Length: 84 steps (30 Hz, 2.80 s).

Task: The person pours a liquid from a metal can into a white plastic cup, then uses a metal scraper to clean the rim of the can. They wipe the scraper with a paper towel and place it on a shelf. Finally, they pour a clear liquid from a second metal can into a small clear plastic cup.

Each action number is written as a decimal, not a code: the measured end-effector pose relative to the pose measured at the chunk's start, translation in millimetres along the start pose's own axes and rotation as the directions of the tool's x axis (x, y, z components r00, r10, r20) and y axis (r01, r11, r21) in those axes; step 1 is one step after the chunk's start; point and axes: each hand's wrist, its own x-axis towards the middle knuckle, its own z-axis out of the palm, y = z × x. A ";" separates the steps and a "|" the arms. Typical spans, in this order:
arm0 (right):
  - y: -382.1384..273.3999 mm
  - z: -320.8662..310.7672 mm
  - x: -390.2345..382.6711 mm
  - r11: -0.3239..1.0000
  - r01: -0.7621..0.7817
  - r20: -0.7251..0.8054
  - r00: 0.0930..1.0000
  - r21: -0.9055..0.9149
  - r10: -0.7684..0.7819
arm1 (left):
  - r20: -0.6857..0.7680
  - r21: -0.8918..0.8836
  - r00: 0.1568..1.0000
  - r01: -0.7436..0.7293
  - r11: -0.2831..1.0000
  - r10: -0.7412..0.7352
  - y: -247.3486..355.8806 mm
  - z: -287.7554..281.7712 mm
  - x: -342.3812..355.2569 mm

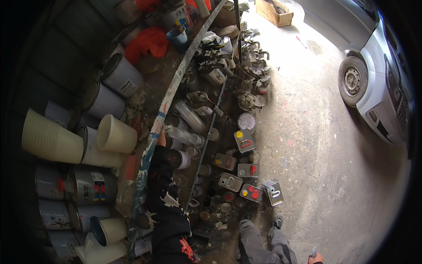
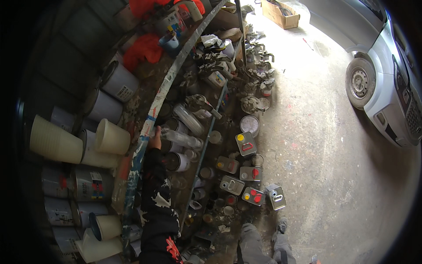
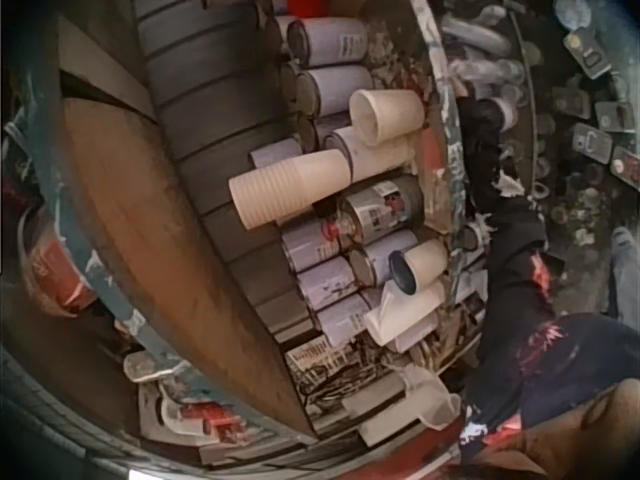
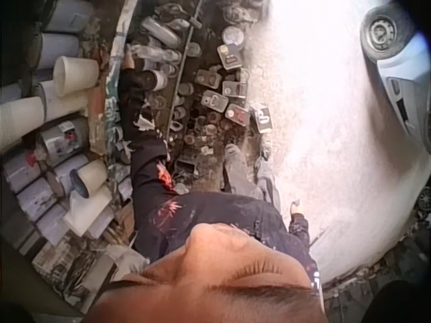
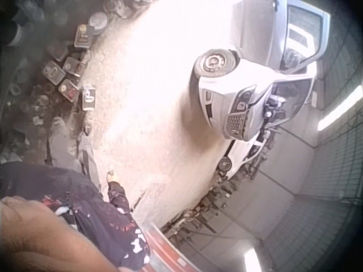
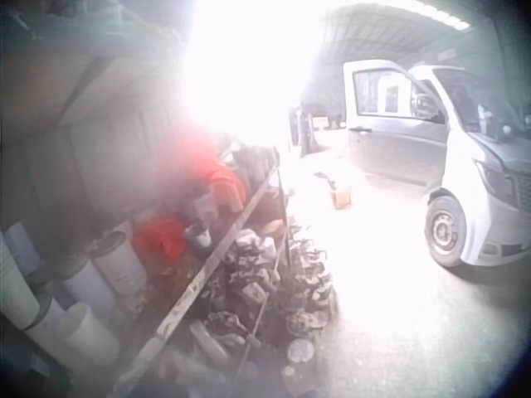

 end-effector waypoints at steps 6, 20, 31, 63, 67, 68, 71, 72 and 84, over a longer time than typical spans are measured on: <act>-70.7 -42.2 -23.9 0.982 0.170 -0.483 0.868 0.077 -0.112 | 0.371 -0.894 0.927 0.344 0.286 0.046 -4.7 -17.4 -113.0; -377.3 -144.8 -94.0 0.086 0.226 -0.105 0.714 0.970 -0.692 | 0.884 -0.382 0.352 0.923 0.042 0.309 -18.1 52.4 -515.7; -414.1 -53.3 229.6 0.855 0.466 0.112 0.885 -0.230 -0.452 | 0.323 -0.922 0.746 0.387 -0.016 -0.582 -128.9 144.8 -564.7; -697.2 -76.0 472.5 0.784 0.488 -0.534 0.576 -0.384 -0.619 | 0.508 -0.838 0.482 0.468 -0.280 -0.714 -175.8 257.4 -723.6; -740.0 -94.0 480.4 0.739 0.526 -0.462 0.577 -0.420 -0.673 | 0.502 -0.857 0.516 0.407 -0.317 -0.694 -169.4 266.4 -727.6; -747.7 -99.7 477.6 0.736 0.528 -0.425 0.601 -0.424 -0.677 | 0.489 -0.868 0.534 0.370 -0.330 -0.690 -168.6 268.4 -730.6; -758.0 -104.3 455.7 0.580 0.625 -0.380 0.438 -0.522 -0.815 | 0.474 -0.877 0.528 0.354 -0.325 -0.705 -172.1 278.5 -741.0; -756.0 -101.9 444.8 0.393 0.700 -0.322 0.240 -0.596 -0.916 | 0.478 -0.864 0.488 0.409 -0.292 -0.731 -175.7 282.3 -744.0; -799.9 -19.7 420.3 -0.227 0.549 0.242 -0.045 -0.805 -0.969 | 0.445 -0.847 0.432 0.489 -0.210 -0.785 -177.3 280.6 -721.9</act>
